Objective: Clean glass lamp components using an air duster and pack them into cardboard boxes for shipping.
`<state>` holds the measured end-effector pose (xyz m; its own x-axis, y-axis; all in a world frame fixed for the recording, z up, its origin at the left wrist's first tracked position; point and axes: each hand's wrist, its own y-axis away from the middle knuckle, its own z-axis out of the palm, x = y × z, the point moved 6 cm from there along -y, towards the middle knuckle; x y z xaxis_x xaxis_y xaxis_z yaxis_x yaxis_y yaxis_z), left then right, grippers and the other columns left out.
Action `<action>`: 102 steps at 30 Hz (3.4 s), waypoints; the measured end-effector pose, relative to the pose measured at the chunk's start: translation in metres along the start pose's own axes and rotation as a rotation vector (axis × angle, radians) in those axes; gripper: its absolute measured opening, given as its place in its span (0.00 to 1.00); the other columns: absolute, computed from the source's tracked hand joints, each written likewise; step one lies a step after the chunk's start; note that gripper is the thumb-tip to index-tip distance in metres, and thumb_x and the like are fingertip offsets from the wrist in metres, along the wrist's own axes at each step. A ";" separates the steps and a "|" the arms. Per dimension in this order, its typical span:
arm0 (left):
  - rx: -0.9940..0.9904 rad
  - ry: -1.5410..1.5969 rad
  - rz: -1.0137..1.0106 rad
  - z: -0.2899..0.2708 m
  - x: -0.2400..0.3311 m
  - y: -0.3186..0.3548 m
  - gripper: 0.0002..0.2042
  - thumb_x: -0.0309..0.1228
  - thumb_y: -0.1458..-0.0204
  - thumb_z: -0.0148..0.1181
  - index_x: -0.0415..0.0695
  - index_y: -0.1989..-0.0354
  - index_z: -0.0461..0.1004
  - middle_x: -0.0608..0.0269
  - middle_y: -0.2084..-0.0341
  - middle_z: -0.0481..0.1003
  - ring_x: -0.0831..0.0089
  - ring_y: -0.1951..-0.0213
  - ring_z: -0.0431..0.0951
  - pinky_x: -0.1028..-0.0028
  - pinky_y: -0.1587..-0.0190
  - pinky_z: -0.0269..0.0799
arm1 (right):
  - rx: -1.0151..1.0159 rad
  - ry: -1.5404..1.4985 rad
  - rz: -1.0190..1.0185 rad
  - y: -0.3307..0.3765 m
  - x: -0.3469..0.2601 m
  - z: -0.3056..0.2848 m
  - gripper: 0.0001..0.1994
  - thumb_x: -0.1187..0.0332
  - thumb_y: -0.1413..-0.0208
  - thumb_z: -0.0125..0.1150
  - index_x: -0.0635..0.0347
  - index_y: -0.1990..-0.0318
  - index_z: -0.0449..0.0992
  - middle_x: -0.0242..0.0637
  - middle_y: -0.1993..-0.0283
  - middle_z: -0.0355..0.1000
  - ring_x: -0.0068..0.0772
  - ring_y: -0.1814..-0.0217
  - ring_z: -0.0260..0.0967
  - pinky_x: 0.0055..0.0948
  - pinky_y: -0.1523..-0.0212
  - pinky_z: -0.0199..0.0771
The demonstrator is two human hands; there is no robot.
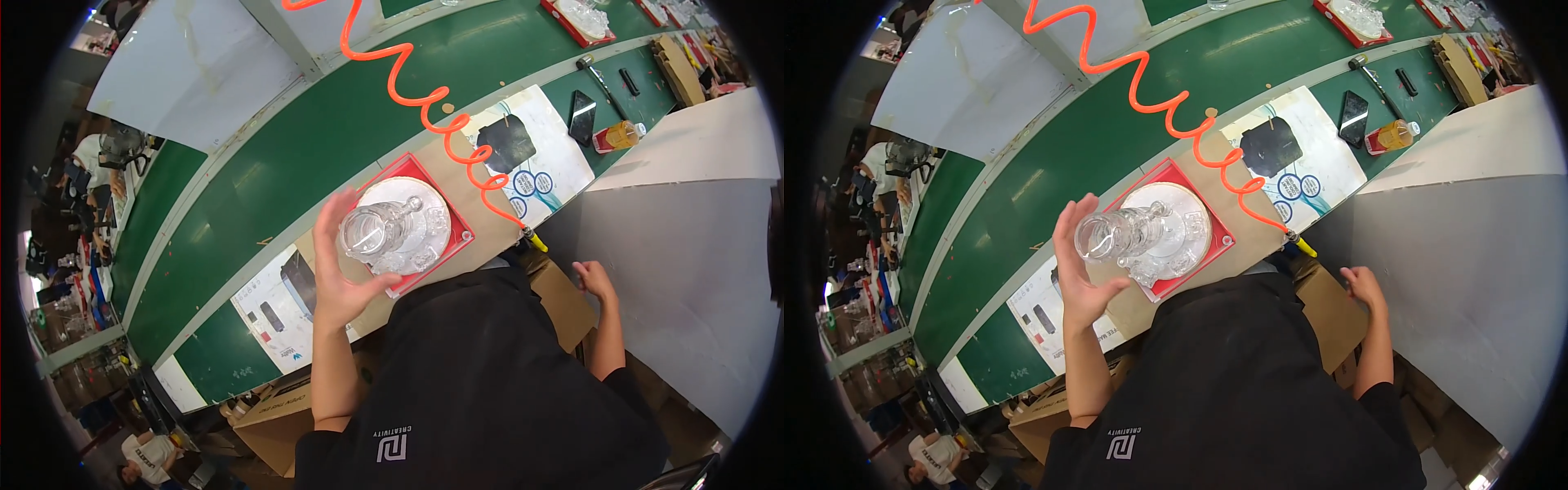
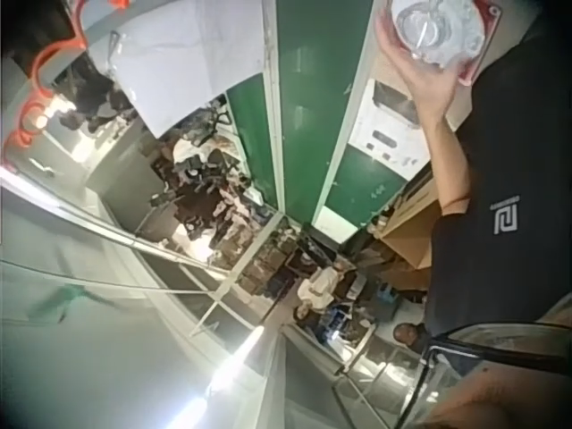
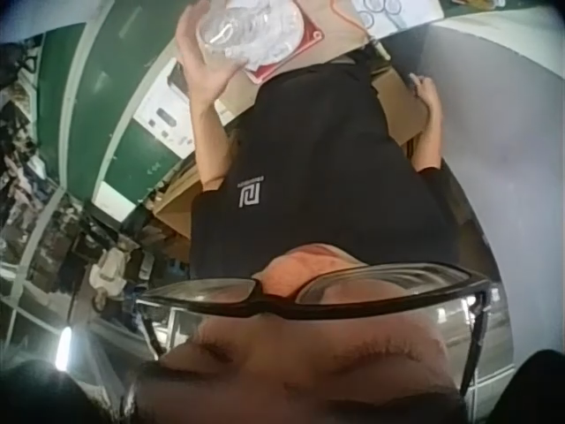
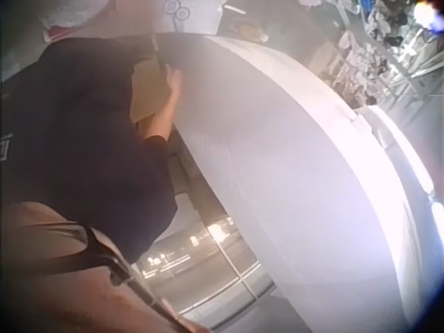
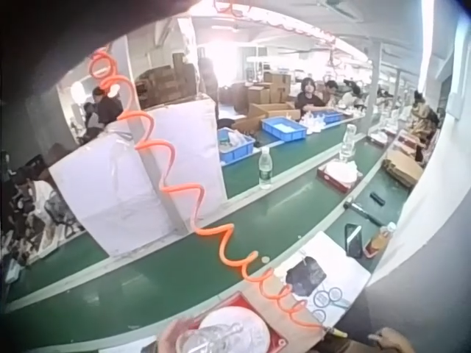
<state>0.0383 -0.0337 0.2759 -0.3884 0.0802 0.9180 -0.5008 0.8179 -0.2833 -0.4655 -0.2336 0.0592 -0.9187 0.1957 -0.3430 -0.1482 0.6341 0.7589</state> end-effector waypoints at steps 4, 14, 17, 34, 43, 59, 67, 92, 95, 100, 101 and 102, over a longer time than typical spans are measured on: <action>0.110 0.066 0.028 0.018 0.005 -0.009 0.42 0.29 0.66 0.76 0.39 0.41 0.57 0.49 0.47 0.68 0.60 0.45 0.69 0.63 0.41 0.64 | -0.068 -0.236 -0.489 0.015 -0.086 0.036 0.08 0.78 0.50 0.61 0.64 0.63 0.71 0.35 0.71 0.72 0.26 0.70 0.71 0.27 0.65 0.73; 0.480 -0.121 0.088 -0.035 0.048 0.024 0.28 0.22 0.62 0.72 0.40 0.53 0.63 0.58 0.62 0.73 0.68 0.57 0.75 0.70 0.51 0.70 | -0.266 -0.053 -0.687 0.030 -0.199 0.084 0.06 0.78 0.47 0.59 0.67 0.63 0.71 0.35 0.70 0.72 0.22 0.67 0.70 0.23 0.63 0.71; 0.660 -0.061 0.197 -0.091 0.085 0.051 0.26 0.22 0.59 0.70 0.40 0.53 0.61 0.56 0.63 0.73 0.66 0.58 0.76 0.67 0.51 0.71 | -0.353 -0.067 -0.810 0.028 -0.236 0.100 0.07 0.76 0.45 0.59 0.69 0.61 0.71 0.37 0.70 0.73 0.24 0.67 0.72 0.23 0.64 0.72; 1.617 -0.447 0.761 -0.177 0.301 0.364 0.17 0.40 0.44 0.58 0.43 0.53 0.66 0.62 0.62 0.72 0.68 0.58 0.72 0.67 0.49 0.68 | -1.118 0.396 -1.583 0.247 -0.427 0.316 0.19 0.66 0.48 0.63 0.64 0.50 0.72 0.47 0.51 0.71 0.42 0.51 0.72 0.36 0.53 0.74; 1.951 -0.857 0.445 -0.154 0.311 0.445 0.14 0.35 0.46 0.58 0.41 0.55 0.67 0.64 0.67 0.72 0.72 0.62 0.72 0.70 0.53 0.69 | -1.224 0.824 -2.054 0.296 -0.346 0.397 0.33 0.42 0.46 0.54 0.51 0.39 0.60 0.57 0.42 0.62 0.59 0.52 0.71 0.47 0.56 0.74; 1.729 -0.628 -0.117 -0.258 0.195 0.535 0.11 0.19 0.50 0.60 0.40 0.60 0.66 0.63 0.71 0.73 0.74 0.66 0.75 0.73 0.58 0.73 | -1.037 1.014 -2.132 0.324 -0.343 0.396 0.23 0.48 0.45 0.57 0.57 0.52 0.65 0.44 0.51 0.68 0.50 0.65 0.75 0.44 0.68 0.75; 1.379 -1.076 -1.189 -0.283 0.071 0.555 0.20 0.40 0.63 0.73 0.42 0.65 0.74 0.54 0.71 0.79 0.58 0.66 0.80 0.63 0.61 0.74 | -1.125 0.906 -2.086 0.286 -0.334 0.424 0.20 0.52 0.43 0.57 0.56 0.53 0.63 0.43 0.50 0.67 0.51 0.69 0.73 0.45 0.71 0.74; 1.037 -0.705 -1.423 -0.250 -0.024 0.539 0.34 0.48 0.46 0.55 0.39 0.37 0.56 0.39 0.38 0.58 0.46 0.41 0.65 0.58 0.40 0.61 | -1.313 0.563 -1.887 0.261 -0.360 0.380 0.28 0.56 0.40 0.53 0.50 0.34 0.56 0.44 0.38 0.63 0.49 0.48 0.70 0.41 0.51 0.72; 1.034 -0.409 -1.275 -0.209 -0.023 0.532 0.32 0.49 0.43 0.50 0.35 0.38 0.58 0.36 0.42 0.63 0.47 0.40 0.64 0.61 0.40 0.60 | -0.951 0.828 -1.641 0.175 -0.355 0.355 0.21 0.54 0.42 0.55 0.50 0.43 0.69 0.42 0.46 0.70 0.46 0.50 0.71 0.41 0.52 0.73; 1.036 -0.239 -1.143 -0.163 -0.048 0.483 0.34 0.44 0.42 0.52 0.35 0.34 0.50 0.39 0.41 0.63 0.53 0.37 0.61 0.65 0.37 0.55 | -0.607 0.922 -1.301 0.058 -0.329 0.284 0.19 0.53 0.44 0.57 0.52 0.50 0.75 0.41 0.59 0.76 0.42 0.56 0.74 0.39 0.55 0.74; 1.129 -0.207 -1.123 -0.168 -0.064 0.488 0.32 0.44 0.42 0.52 0.35 0.36 0.52 0.40 0.44 0.65 0.53 0.40 0.65 0.64 0.40 0.60 | -0.563 0.933 -1.279 0.041 -0.327 0.280 0.19 0.53 0.44 0.56 0.52 0.51 0.75 0.42 0.60 0.76 0.43 0.56 0.74 0.39 0.55 0.74; 1.191 -0.162 -1.118 -0.161 -0.076 0.490 0.30 0.43 0.42 0.52 0.35 0.38 0.54 0.41 0.46 0.67 0.53 0.43 0.68 0.63 0.43 0.64 | -0.514 0.945 -1.222 0.020 -0.320 0.271 0.19 0.52 0.43 0.55 0.52 0.51 0.75 0.43 0.60 0.76 0.44 0.57 0.74 0.39 0.55 0.74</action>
<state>-0.0527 0.4529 0.1119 0.5201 -0.3333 0.7864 -0.8195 -0.4541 0.3495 -0.0753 -0.0804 0.0343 -0.0250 -0.8349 -0.5499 -0.8387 -0.2818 0.4661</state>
